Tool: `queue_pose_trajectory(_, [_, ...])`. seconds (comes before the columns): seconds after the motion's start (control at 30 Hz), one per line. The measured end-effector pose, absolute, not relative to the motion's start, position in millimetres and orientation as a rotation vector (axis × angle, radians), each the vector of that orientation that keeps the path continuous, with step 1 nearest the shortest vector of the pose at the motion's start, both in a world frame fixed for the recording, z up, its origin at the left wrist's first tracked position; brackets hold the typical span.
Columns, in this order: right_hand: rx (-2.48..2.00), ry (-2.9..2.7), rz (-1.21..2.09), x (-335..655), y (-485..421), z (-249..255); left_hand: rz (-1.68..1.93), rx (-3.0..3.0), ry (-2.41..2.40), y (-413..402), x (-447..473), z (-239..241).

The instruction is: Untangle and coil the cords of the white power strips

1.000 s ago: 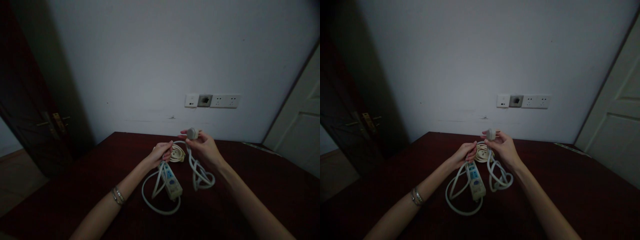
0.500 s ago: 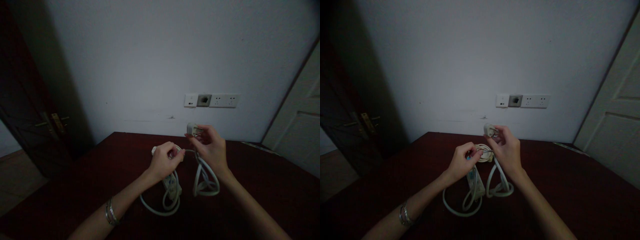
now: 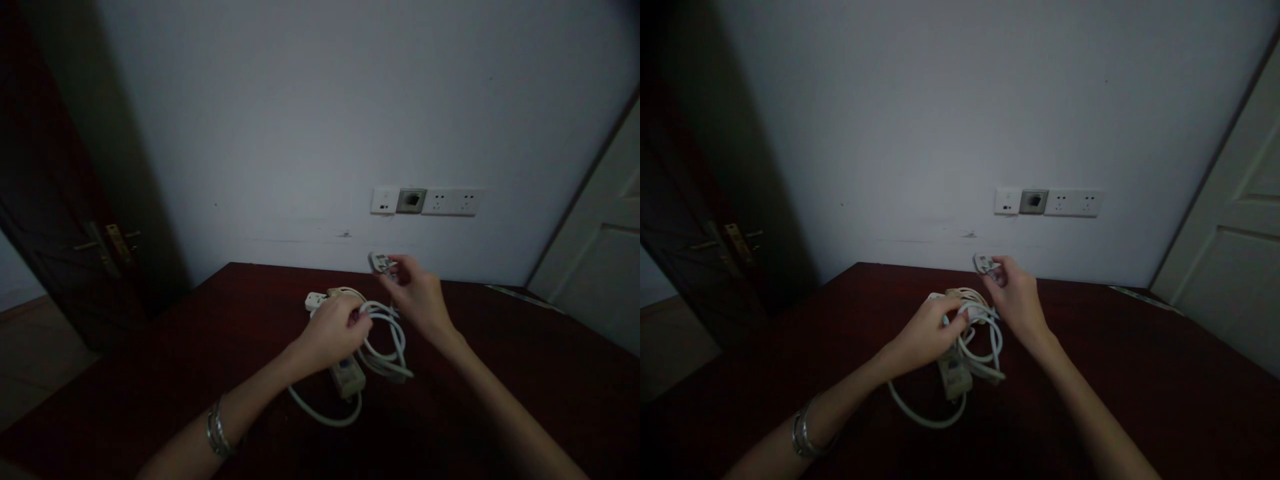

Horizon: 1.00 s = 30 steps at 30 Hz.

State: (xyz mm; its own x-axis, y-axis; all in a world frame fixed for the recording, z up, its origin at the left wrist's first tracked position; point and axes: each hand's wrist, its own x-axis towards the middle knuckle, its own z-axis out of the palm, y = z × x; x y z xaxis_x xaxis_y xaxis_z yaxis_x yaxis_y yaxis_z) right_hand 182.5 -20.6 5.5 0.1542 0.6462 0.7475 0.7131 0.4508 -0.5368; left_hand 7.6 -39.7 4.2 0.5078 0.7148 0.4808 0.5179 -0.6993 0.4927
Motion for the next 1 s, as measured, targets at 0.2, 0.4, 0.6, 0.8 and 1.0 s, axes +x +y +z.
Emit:
queue_pose_trajectory(0.2, [-1.021,-1.414,0.484,189.9,-19.9,16.0,1.268,2.069,1.010,1.3,-10.0,0.6])
queue_pose_trajectory(0.4, [-0.903,-1.621,0.756,187.2,-26.6,17.9,1.270,1.974,0.956,5.4,-12.0,-2.6])
queue_pose_trajectory(0.6, [-0.870,-1.977,0.755,191.5,-25.8,16.8,1.263,2.087,0.986,0.4,-10.3,-2.4])
queue_pose_trajectory(0.8, [-0.943,-2.005,0.687,184.5,-32.5,15.0,1.300,2.275,1.081,-8.1,-5.6,-3.8])
queue_pose_trajectory(1.0, [-1.230,-1.990,0.137,165.8,-38.7,7.1,1.208,2.383,1.182,-16.8,-4.8,3.4])
